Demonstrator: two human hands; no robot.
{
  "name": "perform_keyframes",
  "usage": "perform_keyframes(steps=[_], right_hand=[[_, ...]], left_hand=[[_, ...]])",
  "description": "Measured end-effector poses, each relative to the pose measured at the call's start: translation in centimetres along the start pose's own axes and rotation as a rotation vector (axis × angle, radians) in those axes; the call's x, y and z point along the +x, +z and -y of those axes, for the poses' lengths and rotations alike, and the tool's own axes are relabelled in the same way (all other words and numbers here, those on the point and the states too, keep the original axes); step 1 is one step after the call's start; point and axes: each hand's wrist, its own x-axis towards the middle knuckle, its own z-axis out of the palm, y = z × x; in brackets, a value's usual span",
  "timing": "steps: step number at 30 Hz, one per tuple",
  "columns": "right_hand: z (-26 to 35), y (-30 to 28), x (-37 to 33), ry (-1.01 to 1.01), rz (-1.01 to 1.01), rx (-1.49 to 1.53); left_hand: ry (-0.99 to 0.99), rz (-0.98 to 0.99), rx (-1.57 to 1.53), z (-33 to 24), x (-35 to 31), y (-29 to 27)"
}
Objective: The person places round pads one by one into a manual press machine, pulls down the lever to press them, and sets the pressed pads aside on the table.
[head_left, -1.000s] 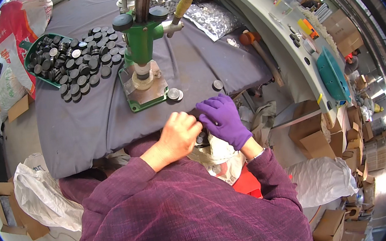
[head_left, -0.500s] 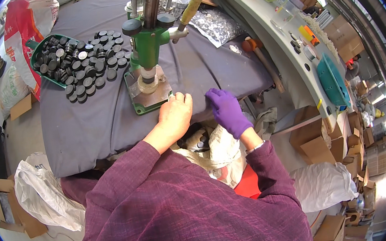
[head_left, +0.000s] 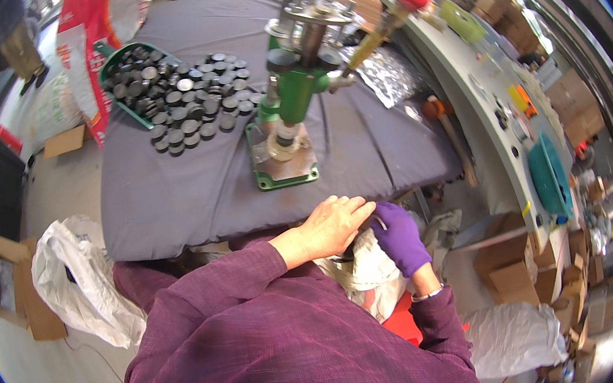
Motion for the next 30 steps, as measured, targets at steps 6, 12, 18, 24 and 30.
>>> perform_keyframes(steps=[6,12,18,24,30], right_hand=[[2.5,-3.2,4.7,-0.007,-0.224,0.205],[4.3,-8.1,11.6,-0.153,-0.555,0.685],[7.1,-12.5,19.1,-0.331,-0.654,1.007],[10.9,-14.2,23.1,-0.467,-0.585,1.179],[12.5,-15.4,25.1,-0.545,-0.439,1.28]], left_hand=[[-0.126,-0.519,0.03,4.8,-3.7,-9.4],[-0.77,-0.742,0.689,14.3,-11.8,-18.7],[-1.086,-0.339,0.509,15.0,-12.2,-18.9],[-0.845,-0.36,0.465,12.9,-11.0,-15.2],[-0.758,-0.661,0.291,15.2,-13.2,-15.3]])
